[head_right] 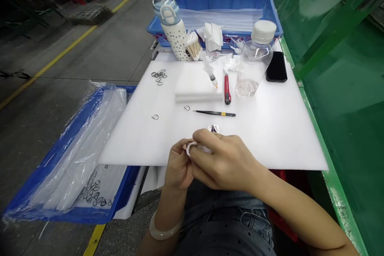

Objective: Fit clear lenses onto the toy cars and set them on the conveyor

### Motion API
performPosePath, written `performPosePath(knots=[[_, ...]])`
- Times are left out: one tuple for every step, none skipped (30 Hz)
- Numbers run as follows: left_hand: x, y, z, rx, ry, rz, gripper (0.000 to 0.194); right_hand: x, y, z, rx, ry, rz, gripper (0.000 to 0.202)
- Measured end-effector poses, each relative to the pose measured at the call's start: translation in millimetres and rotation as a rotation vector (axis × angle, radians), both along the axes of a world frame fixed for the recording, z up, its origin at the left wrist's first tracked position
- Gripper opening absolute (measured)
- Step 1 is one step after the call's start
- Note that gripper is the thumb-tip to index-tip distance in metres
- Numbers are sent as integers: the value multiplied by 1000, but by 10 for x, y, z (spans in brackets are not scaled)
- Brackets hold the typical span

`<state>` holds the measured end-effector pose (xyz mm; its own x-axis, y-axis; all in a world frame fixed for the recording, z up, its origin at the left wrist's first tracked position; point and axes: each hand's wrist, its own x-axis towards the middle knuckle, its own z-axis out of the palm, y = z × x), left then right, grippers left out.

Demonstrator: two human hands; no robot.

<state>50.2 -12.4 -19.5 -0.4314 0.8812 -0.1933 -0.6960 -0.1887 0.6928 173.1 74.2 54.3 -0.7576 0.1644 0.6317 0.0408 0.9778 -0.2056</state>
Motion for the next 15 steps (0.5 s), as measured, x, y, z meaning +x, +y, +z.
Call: performPosePath(knots=[[3, -1, 1, 0, 6, 4, 26, 5, -9, 7, -6, -17, -13, 22], [5, -3, 1, 0, 7, 5, 28, 10, -15, 14, -6, -20, -37, 20], [8, -5, -1, -3, 3, 1, 28, 14, -18, 18, 1, -10, -57, 18], [10, -7, -4, -4, -4, -7, 27, 17, -20, 20, 10, 9, -67, 17], [11, -9, -8, -4, -16, -17, 25, 22, -20, 20, 16, 23, -59, 17], [12, -11, -12, 1, -25, -17, 23, 30, -21, 18, 13, 19, -36, 20], [12, -12, -15, 5, -28, -11, 21, 45, -21, 16, 4, -4, -8, 22], [14, -11, -15, 10, -27, -4, 22, 65, -21, 16, -6, -31, 11, 25], [17, -10, -13, 16, -24, 5, 23, 89, -20, 17, -13, -54, 6, 25], [20, -6, -8, 23, -21, 12, 25, 112, -18, 19, -16, -63, -24, 23], [24, -2, -2, 33, -18, 17, 26, 131, -16, 19, -14, -57, -66, 20], [28, 4, 5, 46, -19, 22, 26, 140, -15, 16, -10, -35, -106, 16], [30, 9, 12, 55, -24, 20, 25, 137, -16, 9, -6, -7, -131, 14], [31, 14, 17, 61, -28, 24, 24, 123, -19, -1, -4, 16, -134, 13], [30, 17, 20, 57, -29, 29, 24, 103, -23, -10, -3, 27, -118, 13]])
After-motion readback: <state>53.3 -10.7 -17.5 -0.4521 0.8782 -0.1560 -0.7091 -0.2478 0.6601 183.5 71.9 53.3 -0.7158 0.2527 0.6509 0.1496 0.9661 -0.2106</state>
